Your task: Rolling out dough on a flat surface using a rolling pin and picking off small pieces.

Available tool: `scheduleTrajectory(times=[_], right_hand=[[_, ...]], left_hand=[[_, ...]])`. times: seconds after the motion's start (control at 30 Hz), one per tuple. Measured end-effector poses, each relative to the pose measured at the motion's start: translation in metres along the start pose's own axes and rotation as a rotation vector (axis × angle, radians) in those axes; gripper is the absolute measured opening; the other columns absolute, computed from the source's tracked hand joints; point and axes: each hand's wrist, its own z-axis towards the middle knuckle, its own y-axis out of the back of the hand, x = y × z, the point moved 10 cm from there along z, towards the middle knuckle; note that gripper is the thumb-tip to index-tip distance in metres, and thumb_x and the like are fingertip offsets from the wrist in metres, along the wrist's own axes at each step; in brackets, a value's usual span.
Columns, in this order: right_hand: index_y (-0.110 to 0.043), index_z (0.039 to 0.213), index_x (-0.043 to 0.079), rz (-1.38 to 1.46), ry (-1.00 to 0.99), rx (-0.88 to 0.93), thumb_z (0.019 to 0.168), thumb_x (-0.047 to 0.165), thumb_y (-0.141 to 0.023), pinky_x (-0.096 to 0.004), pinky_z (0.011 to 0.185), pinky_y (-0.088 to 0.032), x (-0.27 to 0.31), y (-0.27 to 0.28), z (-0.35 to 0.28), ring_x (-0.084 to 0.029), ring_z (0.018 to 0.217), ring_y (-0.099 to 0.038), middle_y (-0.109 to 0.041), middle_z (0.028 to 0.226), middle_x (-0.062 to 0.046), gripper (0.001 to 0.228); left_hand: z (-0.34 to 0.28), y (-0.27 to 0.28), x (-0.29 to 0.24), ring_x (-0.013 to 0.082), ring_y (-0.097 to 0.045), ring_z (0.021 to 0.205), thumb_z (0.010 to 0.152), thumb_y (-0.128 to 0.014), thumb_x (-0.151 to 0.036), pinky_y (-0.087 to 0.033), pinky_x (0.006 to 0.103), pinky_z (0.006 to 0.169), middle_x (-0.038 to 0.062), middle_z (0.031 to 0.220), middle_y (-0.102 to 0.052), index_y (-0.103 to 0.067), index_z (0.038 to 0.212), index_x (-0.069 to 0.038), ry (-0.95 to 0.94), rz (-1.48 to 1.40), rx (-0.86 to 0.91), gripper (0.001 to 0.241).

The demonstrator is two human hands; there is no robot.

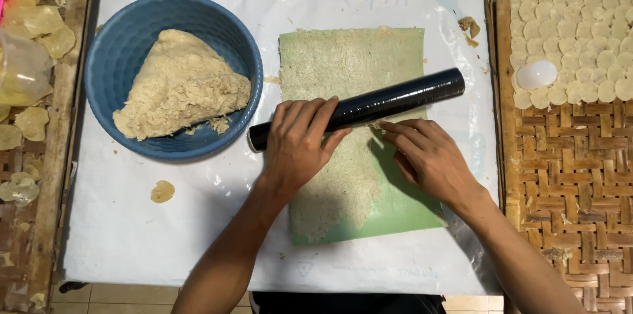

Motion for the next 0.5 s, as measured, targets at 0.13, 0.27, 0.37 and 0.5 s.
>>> scheduleTrajectory(times=[0.13, 0.27, 0.37, 0.5], right_hand=[[-0.074, 0.108, 0.008, 0.154, -0.040, -0.177, 0.088, 0.003, -0.065, -0.043, 0.078, -0.055, -0.027, 0.011, -0.015, -0.033, 0.090, -0.069, -0.074, 0.108, -0.011, 0.022], [-0.075, 0.113, 0.003, 0.104, -0.074, -0.368, 0.098, 0.007, -0.069, -0.047, 0.078, -0.055, -0.039, 0.048, 0.022, -0.037, 0.090, -0.067, -0.072, 0.107, -0.015, 0.017], [-0.063, 0.128, -0.003, 0.078, -0.117, -0.183, 0.104, 0.015, -0.064, -0.057, 0.098, -0.050, -0.052, 0.022, 0.046, -0.049, 0.121, -0.059, -0.060, 0.133, -0.029, 0.030], [-0.063, 0.137, 0.001, -0.036, -0.179, -0.011, 0.111, 0.030, -0.054, -0.052, 0.112, -0.042, -0.052, -0.001, 0.053, -0.043, 0.136, -0.052, -0.057, 0.144, -0.027, 0.040]], left_hand=[[0.000, -0.010, -0.007, 0.0273, -0.070, 0.091, 0.094, -0.074, -0.038, -0.051, 0.0450, 0.091, 0.012, 0.101, -0.070, -0.070, 0.126, -0.006, -0.065, -0.010, 0.082, 0.045], [0.004, -0.011, -0.018, 0.0265, -0.069, 0.093, 0.097, -0.071, -0.037, -0.049, 0.0463, 0.094, 0.011, 0.100, -0.069, -0.069, 0.130, -0.011, -0.119, 0.015, 0.149, 0.042], [-0.002, -0.021, -0.015, 0.0273, -0.068, 0.093, 0.098, -0.069, -0.038, -0.048, 0.0483, 0.096, 0.012, 0.100, -0.068, -0.068, 0.132, -0.011, -0.126, 0.021, 0.183, 0.043], [-0.004, -0.023, -0.018, 0.0266, -0.067, 0.094, 0.099, -0.066, -0.039, -0.047, 0.0487, 0.097, 0.011, 0.101, -0.067, -0.067, 0.133, -0.013, -0.125, 0.051, 0.205, 0.043]])
